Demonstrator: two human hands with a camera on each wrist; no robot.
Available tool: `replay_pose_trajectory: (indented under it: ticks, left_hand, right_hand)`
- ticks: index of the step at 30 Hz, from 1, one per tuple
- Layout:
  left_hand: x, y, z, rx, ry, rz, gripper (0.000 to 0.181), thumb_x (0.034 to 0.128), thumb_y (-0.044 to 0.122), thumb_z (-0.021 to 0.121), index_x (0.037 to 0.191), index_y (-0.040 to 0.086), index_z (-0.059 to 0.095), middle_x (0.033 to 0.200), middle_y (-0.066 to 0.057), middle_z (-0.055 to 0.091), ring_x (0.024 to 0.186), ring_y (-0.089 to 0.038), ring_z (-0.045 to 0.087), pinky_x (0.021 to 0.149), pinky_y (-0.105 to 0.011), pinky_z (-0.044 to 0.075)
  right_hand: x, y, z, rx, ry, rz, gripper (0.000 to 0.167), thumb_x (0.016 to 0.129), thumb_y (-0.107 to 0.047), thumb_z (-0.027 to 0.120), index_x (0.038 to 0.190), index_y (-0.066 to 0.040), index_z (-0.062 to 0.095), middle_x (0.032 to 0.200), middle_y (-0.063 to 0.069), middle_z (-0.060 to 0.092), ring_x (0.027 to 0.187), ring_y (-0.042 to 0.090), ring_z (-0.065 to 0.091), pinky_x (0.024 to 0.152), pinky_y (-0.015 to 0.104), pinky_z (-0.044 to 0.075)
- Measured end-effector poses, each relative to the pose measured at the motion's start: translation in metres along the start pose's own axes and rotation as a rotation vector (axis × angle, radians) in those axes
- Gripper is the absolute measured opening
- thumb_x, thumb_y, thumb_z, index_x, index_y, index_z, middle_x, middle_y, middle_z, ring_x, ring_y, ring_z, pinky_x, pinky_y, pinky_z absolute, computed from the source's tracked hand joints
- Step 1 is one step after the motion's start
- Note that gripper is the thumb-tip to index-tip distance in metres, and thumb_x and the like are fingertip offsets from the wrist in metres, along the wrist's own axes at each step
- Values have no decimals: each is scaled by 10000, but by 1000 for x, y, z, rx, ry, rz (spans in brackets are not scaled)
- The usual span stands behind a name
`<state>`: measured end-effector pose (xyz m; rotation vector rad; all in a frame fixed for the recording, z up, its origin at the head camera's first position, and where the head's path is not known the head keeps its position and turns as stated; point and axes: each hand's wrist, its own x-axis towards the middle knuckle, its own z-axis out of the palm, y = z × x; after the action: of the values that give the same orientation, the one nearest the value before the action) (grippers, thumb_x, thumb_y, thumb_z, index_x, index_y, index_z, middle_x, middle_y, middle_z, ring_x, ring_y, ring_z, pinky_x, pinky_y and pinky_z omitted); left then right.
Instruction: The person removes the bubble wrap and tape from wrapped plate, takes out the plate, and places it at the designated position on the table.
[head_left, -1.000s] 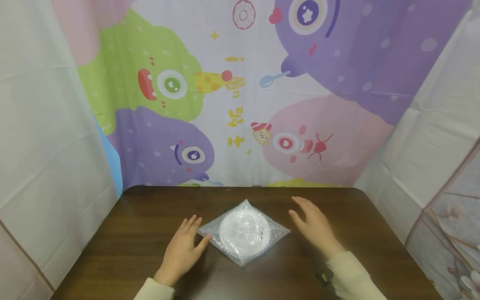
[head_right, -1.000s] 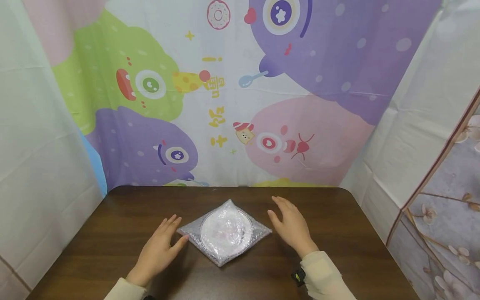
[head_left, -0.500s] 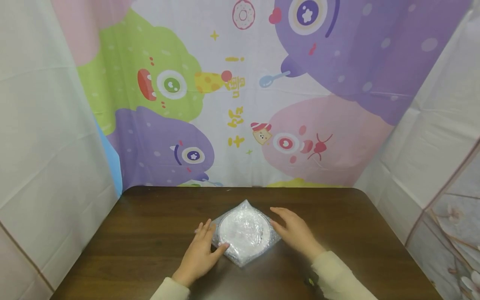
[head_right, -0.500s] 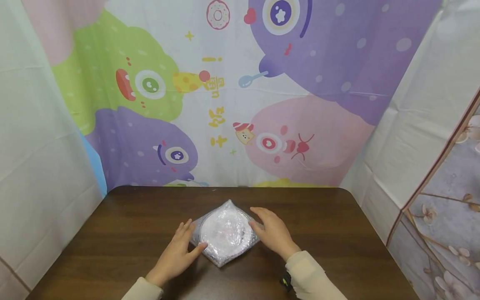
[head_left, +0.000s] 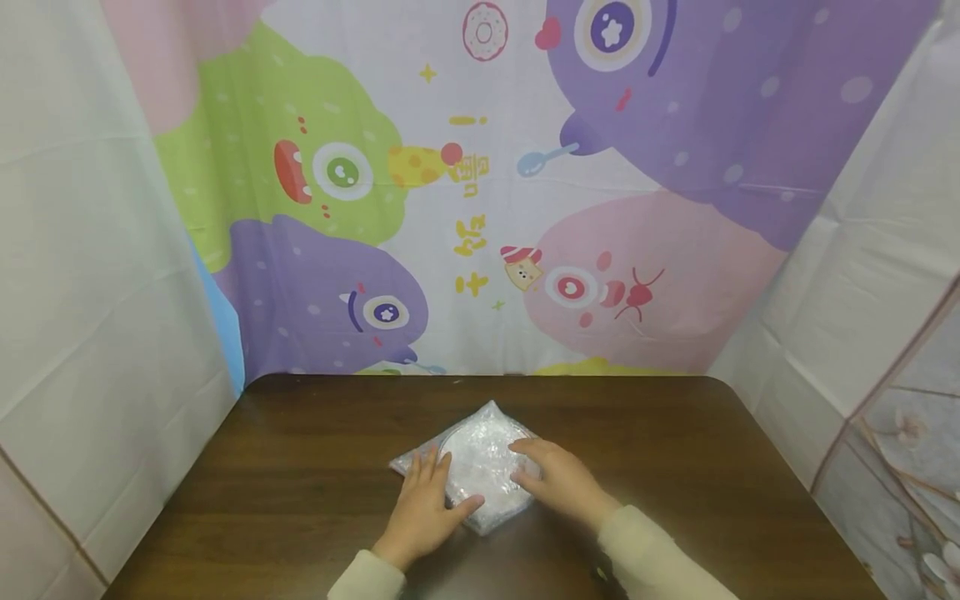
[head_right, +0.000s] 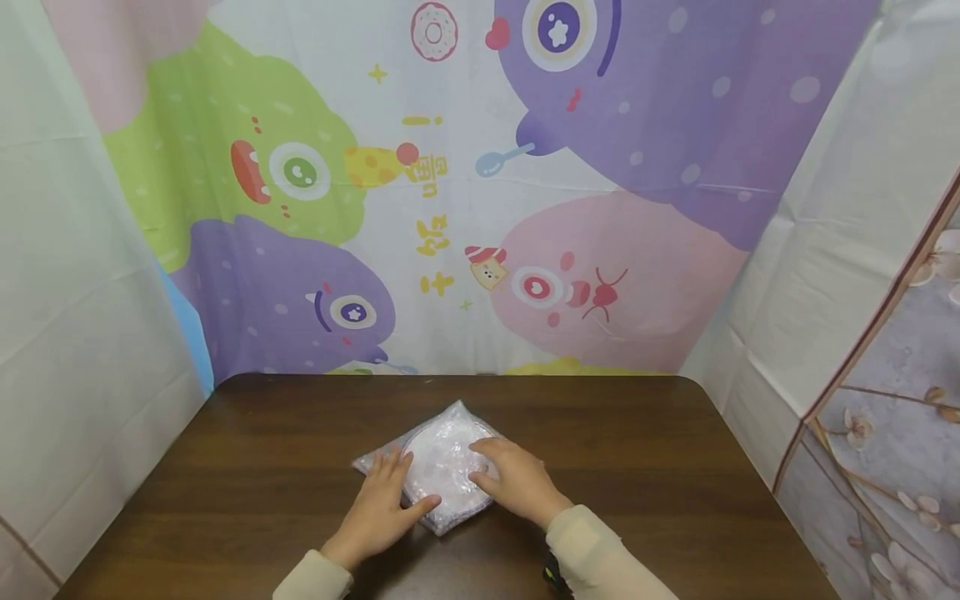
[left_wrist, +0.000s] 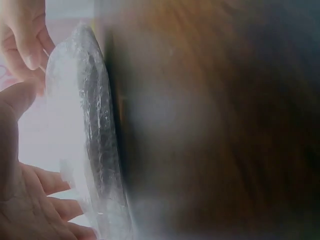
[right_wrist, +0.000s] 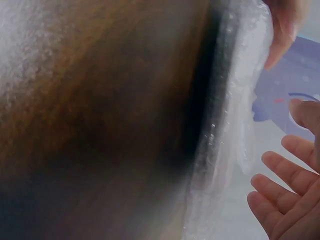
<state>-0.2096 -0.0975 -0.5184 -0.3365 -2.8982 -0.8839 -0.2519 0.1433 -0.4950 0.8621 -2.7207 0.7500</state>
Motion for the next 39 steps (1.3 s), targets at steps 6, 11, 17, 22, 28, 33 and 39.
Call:
replay_pose_trajectory:
  ticks: [6,11,17,22,28,33,39]
  left_hand:
    - [0,1,2,34,-31,-13,961,840,652,611,1471,-33,375,1565,-292,266,1450,-549,153,1162,-670,186]
    - [0,0,3,50,-46,-19,959,836,659,609,1461,-35,392,1558,-291,287,1442,-553,174,1157,-671,197]
    - [-1,-1,3,66,-65,-22,936,835,645,622,1437,-44,425,1548,-294,306,1438,-554,189,1156,-667,210]
    - [-3,0,0,70,-76,-20,914,831,624,641,1423,-45,446,1547,-290,313,1433,-553,207,1156,-658,221]
    - [-6,0,-4,78,-84,-10,914,830,627,641,1418,-47,452,1546,-287,316,1424,-557,228,1151,-653,239]
    - [-6,1,-5,75,-94,-7,911,831,620,646,1415,-51,453,1546,-290,315,1422,-561,228,1147,-658,243]
    - [-7,2,-6,72,-103,-2,912,832,616,647,1414,-58,450,1544,-296,313,1420,-563,229,1144,-656,250]
  right_hand:
    - [-1,1,7,-89,-40,-34,409,851,-262,732,1222,-104,660,1288,91,658,1223,336,599,1000,518,502]
    - [-2,1,9,-122,-58,-83,391,848,-245,727,1194,-69,682,1300,118,648,1207,299,612,1019,474,495]
    - [-3,0,9,-140,-90,-106,331,857,-230,709,1152,-78,704,1317,122,638,1216,285,609,1041,448,482]
    - [-4,-3,7,-166,-106,-124,308,847,-218,715,1129,-97,711,1306,115,644,1202,281,615,1036,439,486]
    - [-4,-4,6,-184,-126,-141,296,835,-229,733,1106,-114,717,1293,101,651,1184,273,624,1028,437,494]
    - [-4,-2,6,-245,-117,-186,256,833,-260,735,1061,-144,732,1258,59,670,1142,240,646,1006,403,511]
    - [-4,-1,4,-306,-79,-263,187,844,-270,730,996,-162,740,1187,31,694,1093,216,647,968,383,528]
